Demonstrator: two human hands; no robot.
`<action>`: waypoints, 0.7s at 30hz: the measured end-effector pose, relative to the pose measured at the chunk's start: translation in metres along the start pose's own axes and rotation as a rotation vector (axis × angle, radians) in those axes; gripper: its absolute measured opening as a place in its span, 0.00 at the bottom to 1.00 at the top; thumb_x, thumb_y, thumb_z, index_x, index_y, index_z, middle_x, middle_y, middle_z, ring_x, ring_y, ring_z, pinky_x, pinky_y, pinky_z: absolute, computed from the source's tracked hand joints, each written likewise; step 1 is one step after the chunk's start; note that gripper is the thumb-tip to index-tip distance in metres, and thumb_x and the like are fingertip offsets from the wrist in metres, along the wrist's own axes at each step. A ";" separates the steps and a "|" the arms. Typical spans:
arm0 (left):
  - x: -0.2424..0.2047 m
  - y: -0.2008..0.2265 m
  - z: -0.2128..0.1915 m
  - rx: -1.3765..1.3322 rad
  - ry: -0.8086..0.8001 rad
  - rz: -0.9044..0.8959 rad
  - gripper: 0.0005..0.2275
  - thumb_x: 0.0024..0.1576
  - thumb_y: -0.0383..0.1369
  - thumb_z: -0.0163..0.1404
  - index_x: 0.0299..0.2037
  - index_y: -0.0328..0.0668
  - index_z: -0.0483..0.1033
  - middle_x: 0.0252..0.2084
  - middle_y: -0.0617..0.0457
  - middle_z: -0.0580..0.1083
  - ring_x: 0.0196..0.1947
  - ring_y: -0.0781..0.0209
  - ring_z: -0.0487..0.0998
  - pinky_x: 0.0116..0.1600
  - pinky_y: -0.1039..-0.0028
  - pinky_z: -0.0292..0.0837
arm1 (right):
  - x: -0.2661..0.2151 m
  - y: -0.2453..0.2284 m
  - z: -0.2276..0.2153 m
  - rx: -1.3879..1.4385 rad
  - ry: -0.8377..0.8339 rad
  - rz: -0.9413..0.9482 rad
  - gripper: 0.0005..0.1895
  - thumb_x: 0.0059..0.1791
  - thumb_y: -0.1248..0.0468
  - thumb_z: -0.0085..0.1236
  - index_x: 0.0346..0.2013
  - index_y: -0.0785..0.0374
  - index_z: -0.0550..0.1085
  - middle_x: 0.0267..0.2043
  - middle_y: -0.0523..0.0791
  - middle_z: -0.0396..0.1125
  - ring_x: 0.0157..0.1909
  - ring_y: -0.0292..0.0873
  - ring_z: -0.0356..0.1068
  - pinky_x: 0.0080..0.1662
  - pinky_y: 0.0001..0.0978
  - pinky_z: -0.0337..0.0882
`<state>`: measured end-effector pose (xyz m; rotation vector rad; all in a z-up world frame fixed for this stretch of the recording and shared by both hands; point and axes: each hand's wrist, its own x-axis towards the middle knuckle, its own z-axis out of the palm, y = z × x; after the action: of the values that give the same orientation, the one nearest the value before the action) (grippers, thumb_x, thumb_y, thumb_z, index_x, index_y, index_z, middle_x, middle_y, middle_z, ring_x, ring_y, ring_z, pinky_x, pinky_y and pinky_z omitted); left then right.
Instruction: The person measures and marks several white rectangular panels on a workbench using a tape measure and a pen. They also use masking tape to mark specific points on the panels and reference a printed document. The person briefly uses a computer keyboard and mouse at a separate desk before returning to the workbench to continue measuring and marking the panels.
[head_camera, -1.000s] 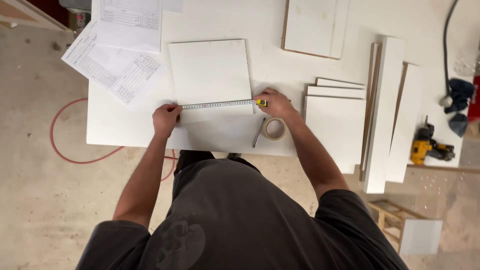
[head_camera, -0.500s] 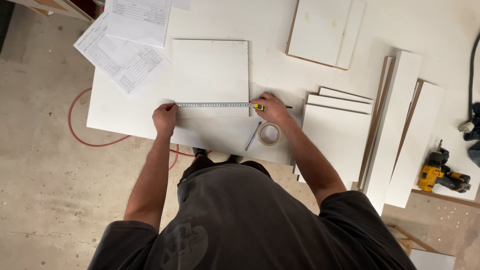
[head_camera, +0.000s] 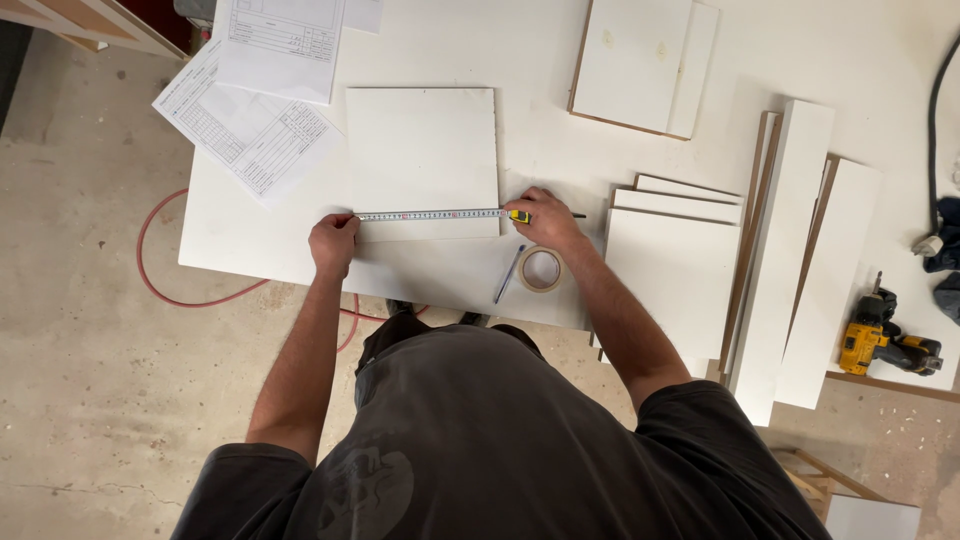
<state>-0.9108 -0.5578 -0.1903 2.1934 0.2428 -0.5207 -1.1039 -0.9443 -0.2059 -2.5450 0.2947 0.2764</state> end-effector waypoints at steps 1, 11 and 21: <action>0.001 0.000 0.001 0.000 -0.002 0.002 0.10 0.57 0.36 0.59 0.46 0.44 0.84 0.39 0.45 0.81 0.35 0.53 0.82 0.35 0.67 0.79 | 0.000 0.000 0.000 -0.001 0.002 0.002 0.20 0.48 0.52 0.60 0.55 0.33 0.75 0.54 0.38 0.65 0.60 0.48 0.66 0.59 0.42 0.71; 0.000 -0.004 -0.001 -0.064 -0.034 0.052 0.12 0.61 0.36 0.56 0.51 0.42 0.82 0.44 0.42 0.80 0.42 0.52 0.80 0.42 0.64 0.78 | -0.010 -0.016 -0.007 0.004 0.031 -0.035 0.20 0.47 0.54 0.62 0.55 0.36 0.76 0.53 0.42 0.66 0.58 0.52 0.68 0.58 0.45 0.71; 0.006 -0.024 0.004 -0.013 -0.007 0.038 0.10 0.59 0.37 0.58 0.47 0.44 0.84 0.40 0.44 0.81 0.39 0.52 0.82 0.39 0.67 0.79 | -0.011 -0.012 0.000 -0.029 0.025 -0.052 0.21 0.47 0.54 0.62 0.55 0.36 0.76 0.54 0.41 0.66 0.57 0.51 0.69 0.58 0.43 0.71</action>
<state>-0.9149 -0.5460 -0.2122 2.1795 0.1995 -0.5040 -1.1116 -0.9324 -0.1968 -2.5820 0.2350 0.2310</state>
